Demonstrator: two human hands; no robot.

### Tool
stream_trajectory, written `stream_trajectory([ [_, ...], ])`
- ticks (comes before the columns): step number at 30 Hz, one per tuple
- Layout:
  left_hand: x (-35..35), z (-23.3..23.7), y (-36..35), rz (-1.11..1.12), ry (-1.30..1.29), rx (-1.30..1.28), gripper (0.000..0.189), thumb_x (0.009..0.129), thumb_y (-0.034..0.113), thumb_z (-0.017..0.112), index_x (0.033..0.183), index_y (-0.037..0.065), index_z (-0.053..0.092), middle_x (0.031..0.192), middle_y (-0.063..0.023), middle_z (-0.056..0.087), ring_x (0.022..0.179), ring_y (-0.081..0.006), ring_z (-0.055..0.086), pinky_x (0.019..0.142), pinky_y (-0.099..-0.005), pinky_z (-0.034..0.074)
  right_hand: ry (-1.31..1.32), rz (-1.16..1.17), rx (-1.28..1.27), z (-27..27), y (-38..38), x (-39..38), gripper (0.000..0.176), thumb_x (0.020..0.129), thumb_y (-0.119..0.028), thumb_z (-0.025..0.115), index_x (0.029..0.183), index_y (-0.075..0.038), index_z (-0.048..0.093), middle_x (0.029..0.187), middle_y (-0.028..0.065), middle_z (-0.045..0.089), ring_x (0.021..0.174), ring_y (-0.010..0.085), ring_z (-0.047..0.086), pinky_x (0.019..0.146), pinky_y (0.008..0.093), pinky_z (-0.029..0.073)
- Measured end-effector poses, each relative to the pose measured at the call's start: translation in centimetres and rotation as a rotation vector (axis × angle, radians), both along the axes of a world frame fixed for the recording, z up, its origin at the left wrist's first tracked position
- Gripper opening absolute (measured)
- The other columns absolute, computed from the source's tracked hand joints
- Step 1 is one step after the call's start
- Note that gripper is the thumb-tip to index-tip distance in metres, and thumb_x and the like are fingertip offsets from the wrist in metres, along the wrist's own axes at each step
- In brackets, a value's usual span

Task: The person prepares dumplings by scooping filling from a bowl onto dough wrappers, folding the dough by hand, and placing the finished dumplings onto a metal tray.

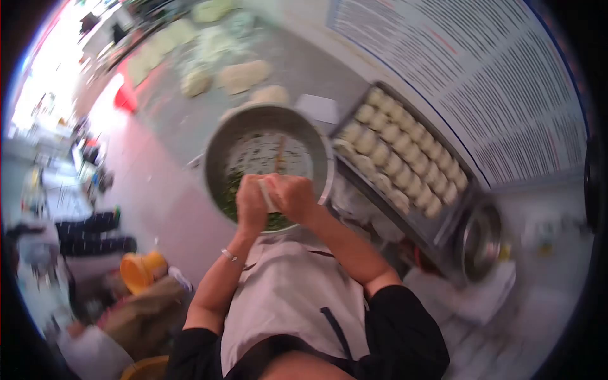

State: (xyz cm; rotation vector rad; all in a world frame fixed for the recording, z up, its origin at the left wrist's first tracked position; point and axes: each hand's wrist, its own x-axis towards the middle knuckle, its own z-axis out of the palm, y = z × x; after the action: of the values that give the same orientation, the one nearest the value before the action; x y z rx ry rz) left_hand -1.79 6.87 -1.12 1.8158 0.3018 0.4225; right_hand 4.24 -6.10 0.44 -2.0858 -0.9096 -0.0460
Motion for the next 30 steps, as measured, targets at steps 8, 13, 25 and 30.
stream_trajectory([
  [8, 3.3, 2.8, -5.5, -0.508, 0.219, -0.38, 0.061, 0.103, 0.041, 0.045, 0.152, 0.007, 0.032, 0.151, -0.0147, 0.041, 0.138, -0.0241, 0.04, 0.111, -0.0391, 0.034, 0.798, -0.035, 0.534, -3.2, -10.3, -0.8, 0.085, 0.085, -0.026, 0.078, 0.152, -0.001, 0.032, 0.136, 0.0139, 0.055, 0.12, 0.0208, 0.058, 0.099, 0.0339, 0.049],
  [13, 3.5, 3.6, -7.4, -0.616, 0.255, -0.332, 0.064, 0.1, 0.041, 0.052, 0.152, 0.006, 0.034, 0.15, -0.015, 0.044, 0.141, -0.0264, 0.038, 0.114, -0.0439, 0.031, 1.085, -0.374, 1.125, -4.4, -23.7, -2.5, 0.056, 0.089, -0.01, 0.068, 0.14, -0.005, 0.043, 0.126, 0.0105, 0.056, 0.113, 0.0223, 0.061, 0.096, 0.0391, 0.055],
  [25, 3.2, 2.1, -4.9, -0.403, 0.264, -0.354, 0.05, 0.101, 0.026, 0.056, 0.145, 0.004, 0.044, 0.142, -0.0146, 0.053, 0.13, -0.0241, 0.05, 0.105, -0.0361, 0.041, 0.457, -1.517, 0.292, -17.9, -54.9, -2.7, 0.05, 0.087, -0.016, 0.073, 0.129, -0.002, 0.05, 0.119, 0.0124, 0.062, 0.1, 0.0232, 0.066, 0.078, 0.0377, 0.058],
  [30, 2.6, 1.6, -4.0, -0.359, 0.291, -0.315, 0.052, 0.101, 0.03, 0.058, 0.144, 0.004, 0.044, 0.14, -0.0129, 0.054, 0.13, -0.0225, 0.051, 0.104, -0.0359, 0.043, 0.545, -1.703, 0.421, -15.9, -54.4, -1.1, 0.05, 0.084, -0.022, 0.076, 0.12, 0.003, 0.051, 0.111, 0.018, 0.064, 0.092, 0.0243, 0.07, 0.066, 0.036, 0.061],
])
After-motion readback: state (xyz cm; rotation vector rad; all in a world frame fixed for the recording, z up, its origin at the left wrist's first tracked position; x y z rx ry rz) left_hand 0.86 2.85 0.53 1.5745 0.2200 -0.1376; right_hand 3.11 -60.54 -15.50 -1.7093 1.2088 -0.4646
